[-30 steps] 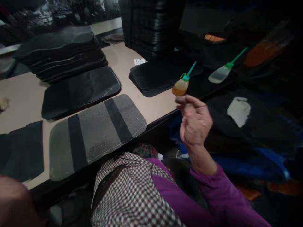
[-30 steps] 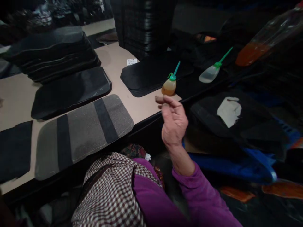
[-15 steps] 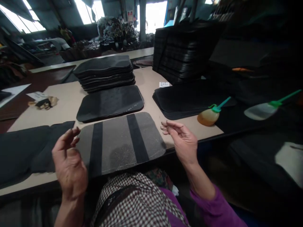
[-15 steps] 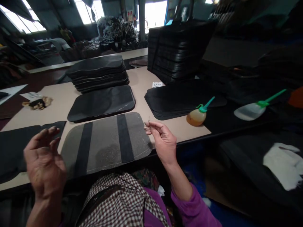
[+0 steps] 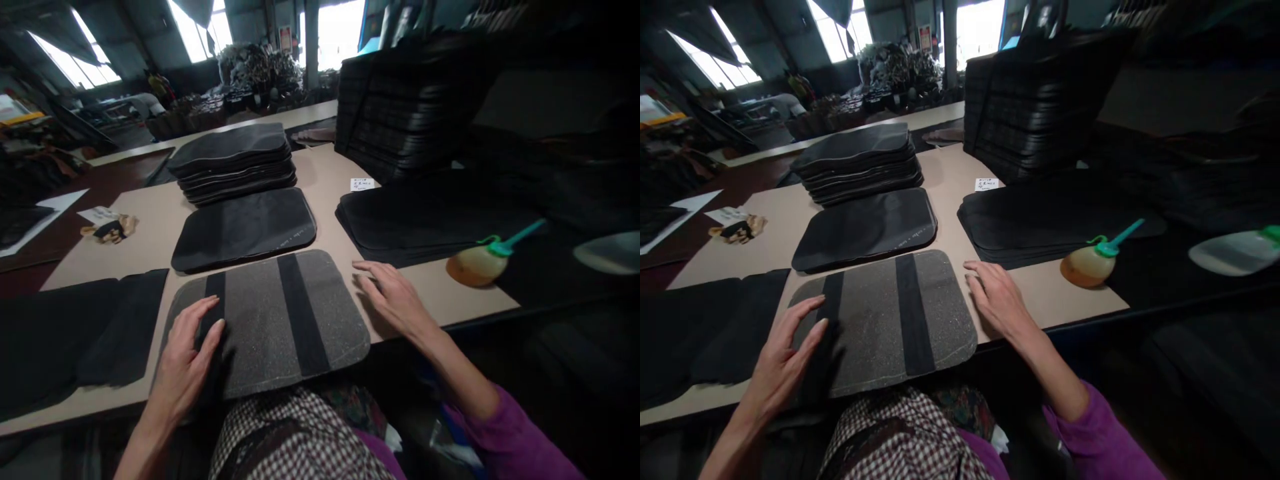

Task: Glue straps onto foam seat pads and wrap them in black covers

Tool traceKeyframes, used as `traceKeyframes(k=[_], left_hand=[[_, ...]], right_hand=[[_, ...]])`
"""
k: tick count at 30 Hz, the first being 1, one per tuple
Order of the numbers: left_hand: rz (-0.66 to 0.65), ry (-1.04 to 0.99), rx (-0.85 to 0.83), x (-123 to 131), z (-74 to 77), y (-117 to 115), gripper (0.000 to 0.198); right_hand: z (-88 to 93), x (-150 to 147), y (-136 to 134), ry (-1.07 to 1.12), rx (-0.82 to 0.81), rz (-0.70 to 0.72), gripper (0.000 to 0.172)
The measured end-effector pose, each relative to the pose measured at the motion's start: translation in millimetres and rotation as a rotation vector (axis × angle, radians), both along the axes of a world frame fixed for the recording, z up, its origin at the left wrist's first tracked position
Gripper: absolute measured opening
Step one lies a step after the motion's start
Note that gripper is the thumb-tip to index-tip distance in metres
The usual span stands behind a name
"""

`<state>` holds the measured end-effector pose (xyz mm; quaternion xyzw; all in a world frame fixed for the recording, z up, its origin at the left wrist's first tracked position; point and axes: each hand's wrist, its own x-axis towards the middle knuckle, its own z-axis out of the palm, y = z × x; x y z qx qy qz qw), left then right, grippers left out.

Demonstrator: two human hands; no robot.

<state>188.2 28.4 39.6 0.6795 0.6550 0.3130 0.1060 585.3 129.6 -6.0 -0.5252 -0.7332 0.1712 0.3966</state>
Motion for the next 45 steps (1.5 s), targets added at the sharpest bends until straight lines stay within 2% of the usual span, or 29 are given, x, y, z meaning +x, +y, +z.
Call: traceKeyframes(k=[3, 6, 10, 15, 20, 26, 32, 40, 45], left_hand=[[-0.056, 0.081, 0.002, -18.2, -1.8, 27.5, 0.046], [-0.084, 0.215, 0.065, -44.4, -6.5, 67.7, 0.049], [-0.144, 0.41, 0.114, -70.0, -17.3, 121.3, 0.052], [-0.255, 0.517, 0.139, -69.1, -31.2, 161.6, 0.056], [-0.291, 0.595, 0.11, -55.4, -37.1, 179.1, 0.058], [-0.275, 0.64, 0.09, -46.8, -41.7, 188.2, 0.059], [-0.237, 0.705, 0.095, -50.6, -42.6, 193.7, 0.049], [-0.271, 0.673, 0.077, -50.6, -28.3, 208.9, 0.039], [-0.299, 0.662, 0.058, -54.3, -28.2, 221.1, 0.036]], right_hand=[[7.2, -16.5, 39.5, 0.175, -0.28, 0.011, 0.025], [8.5, -37.7, 81.8, 0.406, -0.55, -0.016, 0.027], [3.0, -61.6, 129.1, 0.493, -0.631, -0.087, 0.039], [1.6, -75.2, 157.0, 0.575, -0.691, -0.113, 0.043], [10.1, -76.6, 161.1, 0.636, -0.736, -0.119, 0.04], [17.9, -74.9, 162.2, 0.706, -0.776, -0.046, 0.013], [15.7, -73.7, 164.6, 0.727, -0.806, -0.012, 0.02], [7.4, -79.0, 171.1, 0.627, -0.755, -0.032, 0.013], [10.0, -78.9, 168.7, 0.458, -0.674, -0.069, 0.005]])
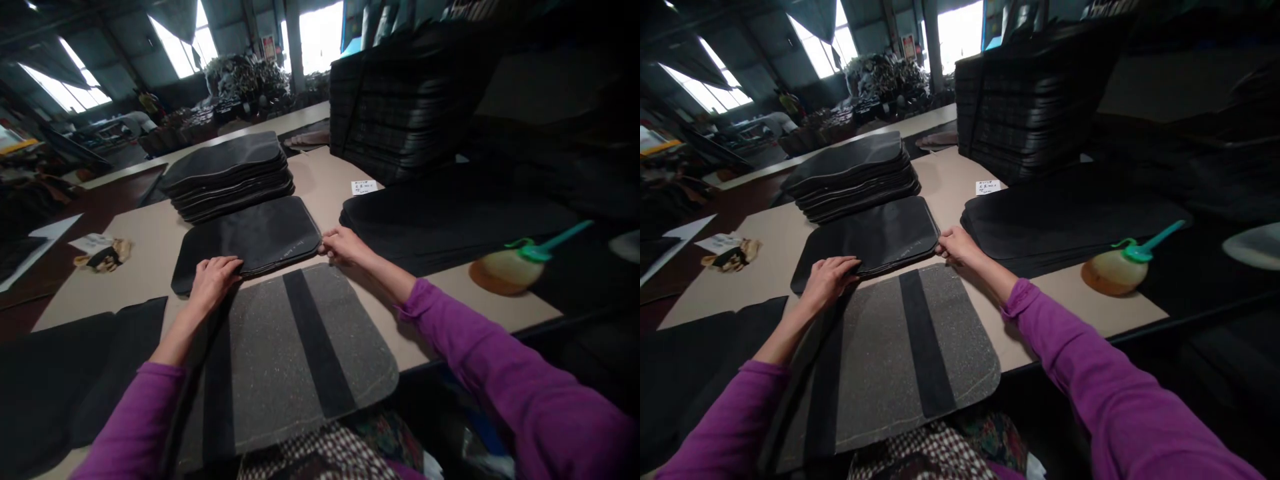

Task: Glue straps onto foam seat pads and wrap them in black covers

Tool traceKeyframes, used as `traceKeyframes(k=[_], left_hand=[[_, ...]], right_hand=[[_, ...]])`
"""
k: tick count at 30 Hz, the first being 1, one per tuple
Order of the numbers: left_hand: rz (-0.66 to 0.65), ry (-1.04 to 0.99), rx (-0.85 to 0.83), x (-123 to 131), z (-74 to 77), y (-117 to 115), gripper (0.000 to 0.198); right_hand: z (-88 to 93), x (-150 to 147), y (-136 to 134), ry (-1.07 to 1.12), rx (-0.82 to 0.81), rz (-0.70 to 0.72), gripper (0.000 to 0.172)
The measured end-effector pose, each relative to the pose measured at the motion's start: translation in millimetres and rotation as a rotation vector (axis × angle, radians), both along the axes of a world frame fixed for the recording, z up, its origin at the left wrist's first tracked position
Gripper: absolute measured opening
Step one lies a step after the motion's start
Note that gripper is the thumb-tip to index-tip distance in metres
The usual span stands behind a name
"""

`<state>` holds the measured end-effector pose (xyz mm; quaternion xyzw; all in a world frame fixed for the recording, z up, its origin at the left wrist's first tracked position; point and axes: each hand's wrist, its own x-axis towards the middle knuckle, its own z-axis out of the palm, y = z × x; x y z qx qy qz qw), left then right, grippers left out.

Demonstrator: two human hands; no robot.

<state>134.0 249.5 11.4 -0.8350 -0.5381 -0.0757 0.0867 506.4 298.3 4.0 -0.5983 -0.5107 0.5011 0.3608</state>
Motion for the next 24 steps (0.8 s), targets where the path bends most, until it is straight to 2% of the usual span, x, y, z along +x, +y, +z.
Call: traceKeyframes(k=[4, 8, 12, 17, 20, 24], left_hand=[[-0.013, -0.031, -0.043, -4.0, -1.4, 1.3, 0.044], [-0.055, -0.141, -0.025, -5.4, 6.6, -15.0, 0.052], [-0.13, -0.242, 0.012, -0.9, 20.0, -48.5, 0.051], [-0.143, -0.288, 0.001, 16.4, 31.2, -97.3, 0.046], [-0.096, -0.323, -0.024, 21.3, 36.4, -126.6, 0.043], [0.035, -0.399, -0.026, 11.4, 40.7, -168.3, 0.04]], right_hand=[[4.2, 19.6, -17.1, -0.252, 0.134, -0.011, 0.007], [5.7, 61.3, -50.0, -0.582, 0.299, -0.058, 0.013], [0.9, 101.5, -75.7, -0.848, 0.427, -0.123, 0.03], [-15.3, 118.5, -79.2, -0.965, 0.465, -0.027, 0.048], [-26.7, 120.8, -74.6, -1.054, 0.501, 0.011, 0.05], [-34.9, 128.2, -68.9, -1.153, 0.541, 0.034, 0.047]])
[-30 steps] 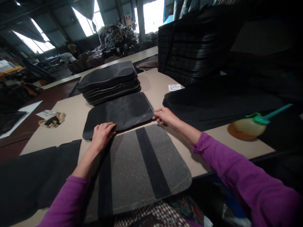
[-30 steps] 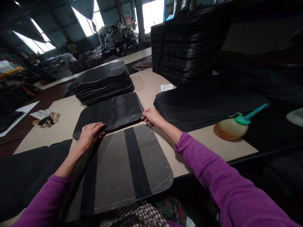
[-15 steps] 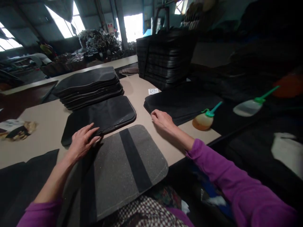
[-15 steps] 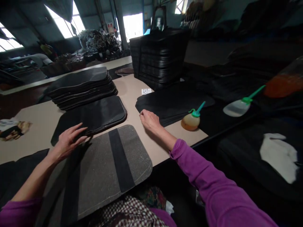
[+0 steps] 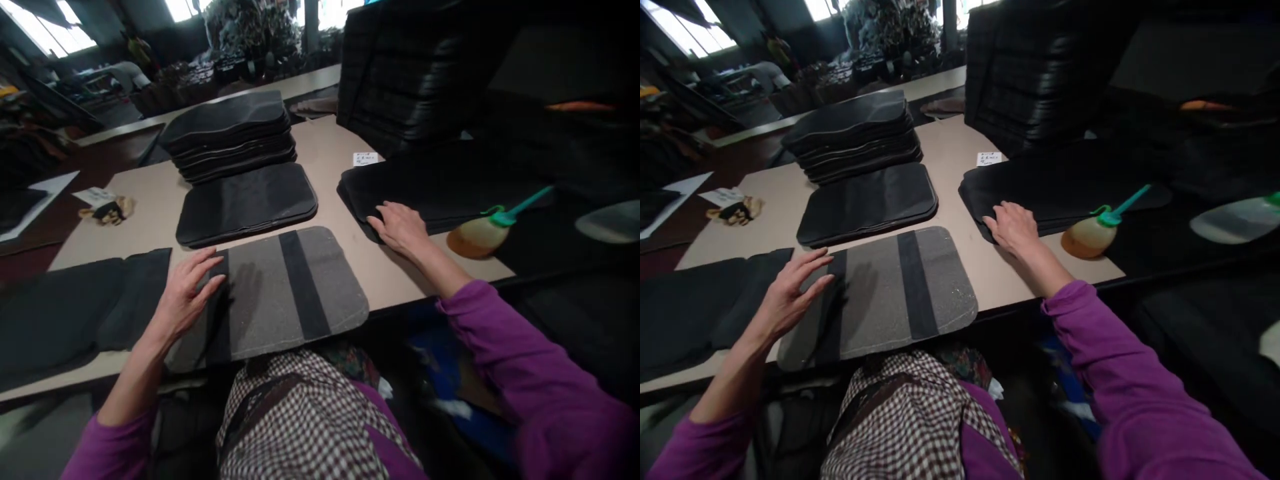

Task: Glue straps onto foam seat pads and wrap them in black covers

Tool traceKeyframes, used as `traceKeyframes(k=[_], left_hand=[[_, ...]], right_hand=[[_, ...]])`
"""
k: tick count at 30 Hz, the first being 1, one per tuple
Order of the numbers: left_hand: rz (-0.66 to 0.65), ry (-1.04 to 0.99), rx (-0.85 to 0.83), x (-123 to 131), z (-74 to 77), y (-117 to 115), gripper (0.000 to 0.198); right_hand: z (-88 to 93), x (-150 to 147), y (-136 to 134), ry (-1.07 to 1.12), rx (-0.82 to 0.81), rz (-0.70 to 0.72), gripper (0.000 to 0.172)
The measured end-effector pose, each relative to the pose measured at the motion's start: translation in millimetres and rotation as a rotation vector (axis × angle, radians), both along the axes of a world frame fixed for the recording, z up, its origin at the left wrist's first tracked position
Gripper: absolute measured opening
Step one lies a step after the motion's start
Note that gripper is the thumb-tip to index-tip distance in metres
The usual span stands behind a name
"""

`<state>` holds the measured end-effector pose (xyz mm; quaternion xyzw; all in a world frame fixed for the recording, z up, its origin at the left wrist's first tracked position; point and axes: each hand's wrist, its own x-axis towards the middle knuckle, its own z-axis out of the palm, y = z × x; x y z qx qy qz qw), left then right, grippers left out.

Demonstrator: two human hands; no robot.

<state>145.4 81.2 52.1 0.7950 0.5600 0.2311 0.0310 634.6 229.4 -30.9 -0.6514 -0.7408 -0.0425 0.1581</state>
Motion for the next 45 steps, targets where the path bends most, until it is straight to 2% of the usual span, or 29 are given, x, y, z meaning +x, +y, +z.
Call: traceKeyframes(k=[6, 9, 11, 13, 16, 20, 23, 25, 27, 29, 32, 39, 42, 45], left_hand=[[0.162, -0.141, 0.007, -22.3, -11.3, -49.8, 0.037], [0.18, -0.183, 0.003, -21.4, -19.8, -59.4, 0.036], [0.171, -0.238, -0.017, -13.1, -22.9, -57.8, 0.036], [0.147, -0.335, -0.079, 3.2, -21.3, -49.2, 0.037], [0.099, -0.554, -0.254, 45.9, -8.3, -26.0, 0.04], [-0.03, -1.01, -0.562, 120.7, 9.3, 20.1, 0.053], [-0.107, -1.286, -0.793, 164.7, 11.7, 57.3, 0.066], [-0.085, -1.335, -0.862, 182.4, 9.5, 76.1, 0.066], [0.002, -1.31, -0.821, 190.6, 5.9, 88.2, 0.06], [0.078, -1.257, -0.74, 191.4, 2.1, 94.6, 0.054], [0.073, -1.196, -0.658, 186.9, -2.2, 98.2, 0.052], [-0.038, -1.208, -0.561, 191.4, -3.7, 99.3, 0.044], [-0.078, -1.209, -0.484, 193.5, -2.9, 103.8, 0.044], [-0.129, -1.196, -0.431, 192.5, -1.5, 106.0, 0.045]], right_hand=[[-0.9, 3.3, 7.2, 0.096, 0.021, -0.021, 0.037], [3.6, -3.0, 3.8, 0.154, 0.057, -0.084, 0.03], [9.4, -8.5, -1.1, 0.219, 0.085, -0.096, 0.026], [17.7, -14.9, -6.5, 0.303, 0.131, -0.087, 0.026], [34.3, -28.8, -20.2, 0.41, 0.199, -0.047, 0.031], [53.0, -57.4, -55.1, 0.642, 0.215, 0.092, 0.03], [55.2, -81.5, -86.4, 0.751, 0.169, 0.233, 0.021], [51.9, -94.1, -104.2, 0.701, 0.122, 0.318, 0.021], [48.2, -100.3, -115.2, 0.632, 0.067, 0.411, 0.023], [47.0, -97.5, -115.2, 0.539, 0.004, 0.424, 0.028], [50.9, -75.2, -90.0, 0.419, -0.04, 0.216, 0.035], [61.4, 7.3, 16.2, 0.36, 0.03, -0.414, 0.051], [60.2, 31.0, 50.9, 0.407, -0.005, -0.557, 0.06], [59.0, 48.5, 75.8, 0.451, -0.053, -0.603, 0.062]])
